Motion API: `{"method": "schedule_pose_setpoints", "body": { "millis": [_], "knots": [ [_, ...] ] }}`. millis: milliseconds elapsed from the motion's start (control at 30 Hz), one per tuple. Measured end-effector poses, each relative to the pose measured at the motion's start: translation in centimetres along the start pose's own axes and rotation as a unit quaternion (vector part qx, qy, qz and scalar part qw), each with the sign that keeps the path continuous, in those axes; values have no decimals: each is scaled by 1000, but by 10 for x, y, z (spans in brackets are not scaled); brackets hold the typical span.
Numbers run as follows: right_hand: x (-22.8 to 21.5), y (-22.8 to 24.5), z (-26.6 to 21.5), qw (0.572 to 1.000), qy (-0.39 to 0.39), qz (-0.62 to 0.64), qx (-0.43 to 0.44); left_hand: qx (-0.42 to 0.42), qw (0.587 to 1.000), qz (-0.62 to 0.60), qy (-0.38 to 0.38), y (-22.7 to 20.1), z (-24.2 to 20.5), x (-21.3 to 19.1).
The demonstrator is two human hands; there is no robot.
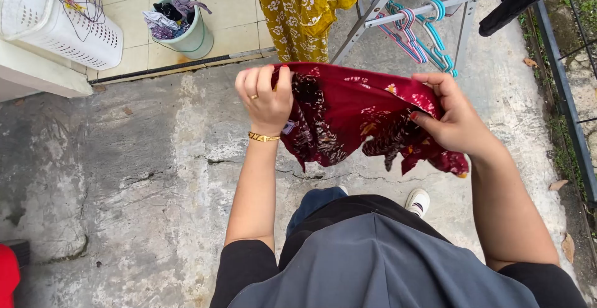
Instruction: Hanging wet laundry on hangers and placing them on a drying rack and a metal fence
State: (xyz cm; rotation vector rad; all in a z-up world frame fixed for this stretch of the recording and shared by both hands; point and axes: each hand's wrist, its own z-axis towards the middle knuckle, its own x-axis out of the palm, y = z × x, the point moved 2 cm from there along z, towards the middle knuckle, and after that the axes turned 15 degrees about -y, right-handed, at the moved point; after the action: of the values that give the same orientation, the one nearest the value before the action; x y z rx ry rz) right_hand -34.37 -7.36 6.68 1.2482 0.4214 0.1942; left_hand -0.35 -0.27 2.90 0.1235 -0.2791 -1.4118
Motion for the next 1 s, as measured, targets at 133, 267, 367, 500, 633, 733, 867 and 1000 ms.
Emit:
{"method": "schedule_pose_setpoints", "body": {
  "millis": [133,267,367,500,633,733,867,1000],
  "knots": [
    [-19,8,10,996,-11,-79,35,-86,976,-136,144,12,30,4],
    [-24,-23,10,976,3,-209,-52,-192,909,-265,259,9,33,2],
    [24,-13,-2,976,22,-201,-80,-204,847,-399,286,-43,-11,-7],
    [69,-26,-13,971,55,-214,-86,-271,751,-488,354,-112,-58,-42],
    [83,-40,-23,963,56,-257,-49,-401,674,-502,364,-125,-103,-50],
    [83,-54,-28,952,50,-297,-52,-442,617,-535,372,-118,-99,-47],
    [79,-64,-27,940,6,-326,-98,-447,608,-522,399,-127,-117,-44],
    [72,-85,-28,948,-30,-303,-96,-412,641,-496,418,-132,-114,-44]
  ]
}}
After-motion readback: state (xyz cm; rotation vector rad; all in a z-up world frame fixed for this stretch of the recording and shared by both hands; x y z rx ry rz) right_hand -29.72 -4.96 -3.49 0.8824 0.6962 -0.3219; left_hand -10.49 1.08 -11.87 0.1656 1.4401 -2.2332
